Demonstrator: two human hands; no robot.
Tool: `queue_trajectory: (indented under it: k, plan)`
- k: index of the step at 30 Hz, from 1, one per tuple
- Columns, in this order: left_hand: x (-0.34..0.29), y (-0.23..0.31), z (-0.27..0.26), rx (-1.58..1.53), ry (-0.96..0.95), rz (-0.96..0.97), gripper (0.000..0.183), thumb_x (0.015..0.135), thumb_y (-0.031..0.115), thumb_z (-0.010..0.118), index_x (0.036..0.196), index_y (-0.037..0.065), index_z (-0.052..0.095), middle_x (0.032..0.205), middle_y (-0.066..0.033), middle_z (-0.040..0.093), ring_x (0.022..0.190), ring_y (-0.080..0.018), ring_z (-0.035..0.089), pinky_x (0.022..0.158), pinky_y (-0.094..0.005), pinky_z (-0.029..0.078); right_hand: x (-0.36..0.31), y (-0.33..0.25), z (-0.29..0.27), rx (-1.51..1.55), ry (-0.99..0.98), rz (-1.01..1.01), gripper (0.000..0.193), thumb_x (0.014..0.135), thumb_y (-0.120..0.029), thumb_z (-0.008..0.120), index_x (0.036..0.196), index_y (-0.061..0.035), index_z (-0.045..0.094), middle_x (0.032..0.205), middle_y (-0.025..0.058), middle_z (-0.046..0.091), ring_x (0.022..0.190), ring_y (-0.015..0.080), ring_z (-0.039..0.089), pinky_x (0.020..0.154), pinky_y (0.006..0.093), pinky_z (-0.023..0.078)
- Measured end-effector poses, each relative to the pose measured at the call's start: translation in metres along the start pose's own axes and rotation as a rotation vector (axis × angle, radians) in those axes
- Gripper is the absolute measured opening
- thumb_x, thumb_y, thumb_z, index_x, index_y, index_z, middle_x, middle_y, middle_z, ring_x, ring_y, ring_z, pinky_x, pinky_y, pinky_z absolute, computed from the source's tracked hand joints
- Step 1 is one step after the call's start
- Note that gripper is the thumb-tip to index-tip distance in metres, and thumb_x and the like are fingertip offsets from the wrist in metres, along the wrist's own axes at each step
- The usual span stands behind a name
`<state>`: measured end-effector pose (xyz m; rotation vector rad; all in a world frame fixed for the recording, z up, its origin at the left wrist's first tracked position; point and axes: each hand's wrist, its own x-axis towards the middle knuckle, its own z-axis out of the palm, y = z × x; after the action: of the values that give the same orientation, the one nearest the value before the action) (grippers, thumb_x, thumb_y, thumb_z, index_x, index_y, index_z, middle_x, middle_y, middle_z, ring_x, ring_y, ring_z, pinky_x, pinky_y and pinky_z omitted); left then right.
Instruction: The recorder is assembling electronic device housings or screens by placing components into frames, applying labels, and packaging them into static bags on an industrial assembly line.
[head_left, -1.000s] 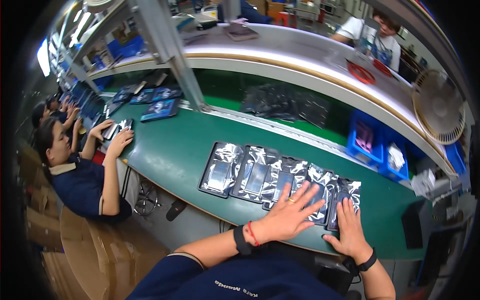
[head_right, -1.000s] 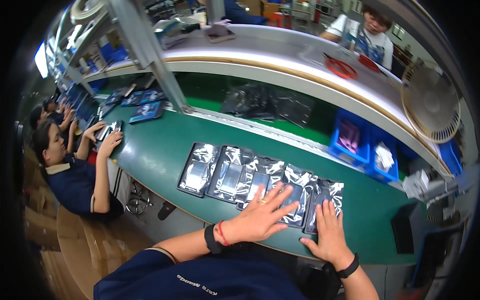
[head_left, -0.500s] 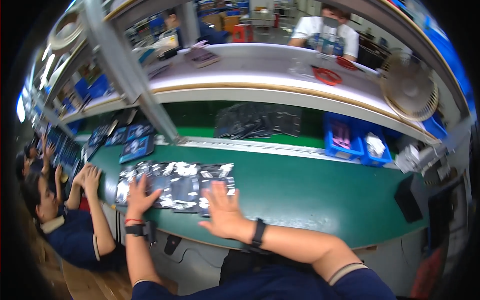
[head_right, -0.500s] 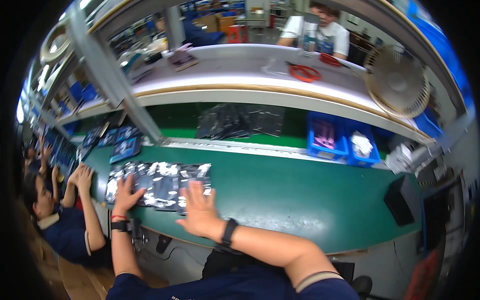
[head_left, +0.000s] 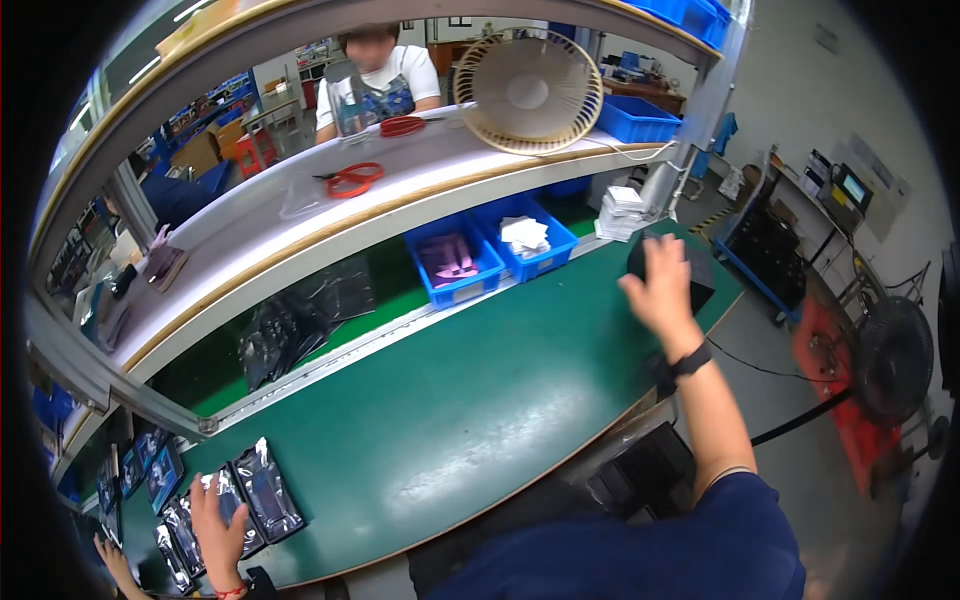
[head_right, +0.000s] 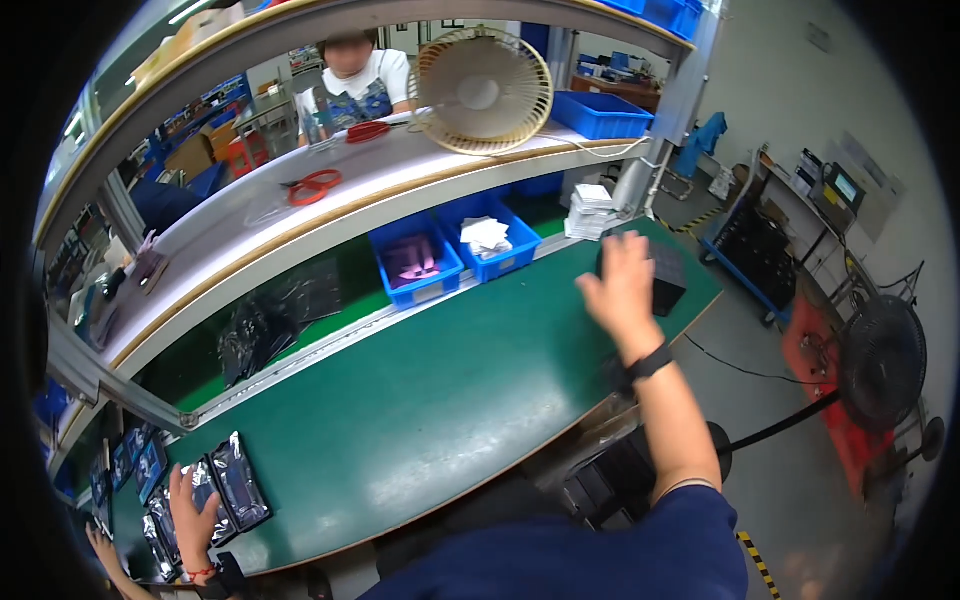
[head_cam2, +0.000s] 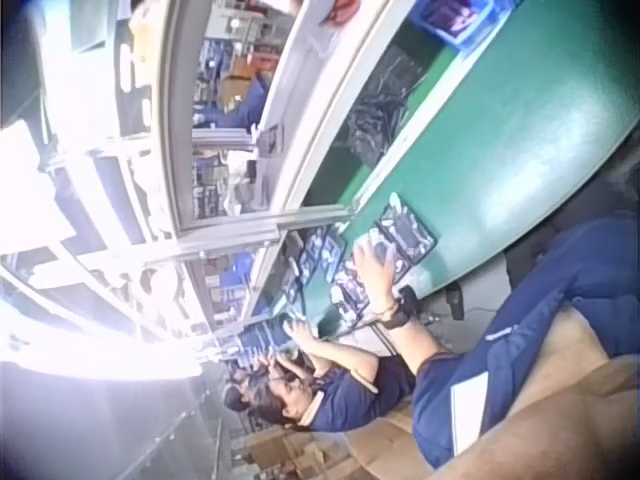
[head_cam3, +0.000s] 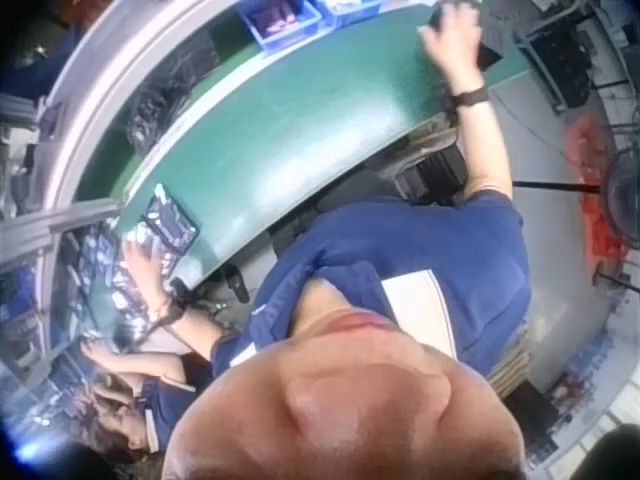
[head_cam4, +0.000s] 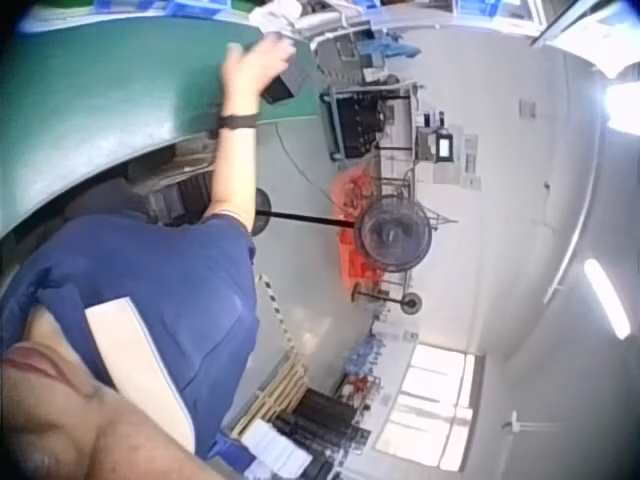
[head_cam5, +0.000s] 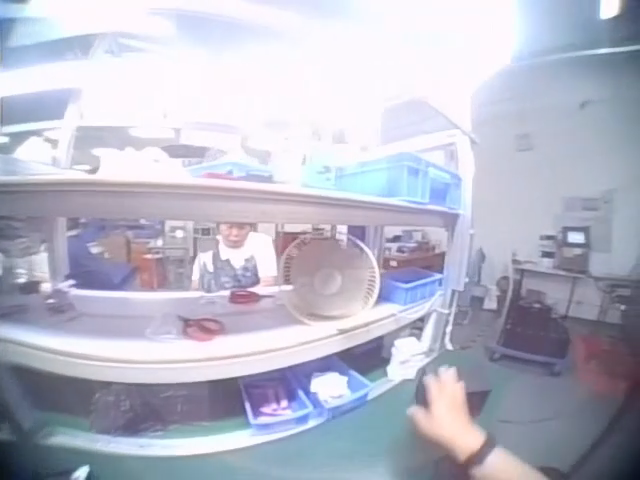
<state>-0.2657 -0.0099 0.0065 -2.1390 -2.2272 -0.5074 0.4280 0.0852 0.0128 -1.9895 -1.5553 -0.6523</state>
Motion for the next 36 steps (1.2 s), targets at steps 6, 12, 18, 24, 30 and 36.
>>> queue_trajectory:
  k: [6,12,18,24,30,36]
  plan:
    - [0.050,0.222,-0.022,-0.336,-0.218,0.632,0.046,0.073,0.018,0.072,0.113,0.001,0.058,0.118,-0.0211,0.057,0.111,-0.0381,0.053,0.094,-0.0424,0.042,0.034,0.177,0.011,0.150,-0.255,0.516,0.064,0.076,-0.043,0.068,0.118,0.0034,0.054,0.128,0.0269,0.048,0.118,0.0388,0.048,0.098,0.0391,0.040]
    - [0.042,0.362,0.065,-0.677,-0.666,0.906,0.037,0.084,0.029,0.064,0.106,0.000,0.061,0.104,-0.0199,0.063,0.102,-0.0359,0.059,0.089,-0.0404,0.047,-0.006,0.070,-0.026,0.014,-0.181,0.325,0.050,0.064,-0.049,0.076,0.069,-0.0031,0.056,0.081,0.0166,0.062,0.082,0.0328,0.058,0.070,0.0424,0.046]
    - [0.068,0.489,0.161,-1.006,-0.551,0.340,0.056,0.080,0.047,0.067,0.095,-0.007,0.062,0.079,-0.0162,0.065,0.070,-0.0203,0.062,0.062,-0.0322,0.049,-0.057,-0.002,-0.018,0.454,-0.071,0.510,0.056,0.066,-0.043,0.079,0.066,-0.0044,0.039,0.061,0.0122,0.049,0.056,0.0301,0.047,0.053,0.0414,0.040]
    - [0.080,0.518,0.175,-1.283,-0.863,0.107,0.032,0.081,0.025,0.072,0.089,-0.006,0.066,0.083,-0.0072,0.067,0.071,-0.0117,0.060,0.062,-0.0248,0.048,-0.073,-0.007,-0.007,0.568,0.143,0.474,0.052,0.063,-0.028,0.084,0.060,-0.0028,0.039,0.063,0.0070,0.042,0.056,0.0223,0.041,0.052,0.0354,0.036]
    - [0.078,0.484,0.149,-1.557,-0.979,-0.026,0.021,0.080,0.016,0.073,0.087,-0.002,0.065,0.080,-0.0060,0.066,0.068,-0.0110,0.061,0.061,-0.0254,0.050,-0.056,0.036,-0.003,0.946,-0.138,0.671,0.047,0.072,-0.024,0.080,0.053,-0.0120,0.040,0.051,-0.0067,0.038,0.049,0.0042,0.030,0.043,0.0235,0.025]
    - [0.060,0.426,0.135,-1.653,-0.801,-0.005,0.019,0.083,0.018,0.070,0.088,0.001,0.066,0.079,-0.0024,0.064,0.065,-0.0083,0.059,0.061,-0.0224,0.049,-0.039,0.115,0.021,1.273,-0.370,1.006,0.035,0.083,-0.034,0.069,0.089,0.0000,0.063,0.075,0.0044,0.062,0.066,0.0129,0.063,0.053,0.0269,0.053]
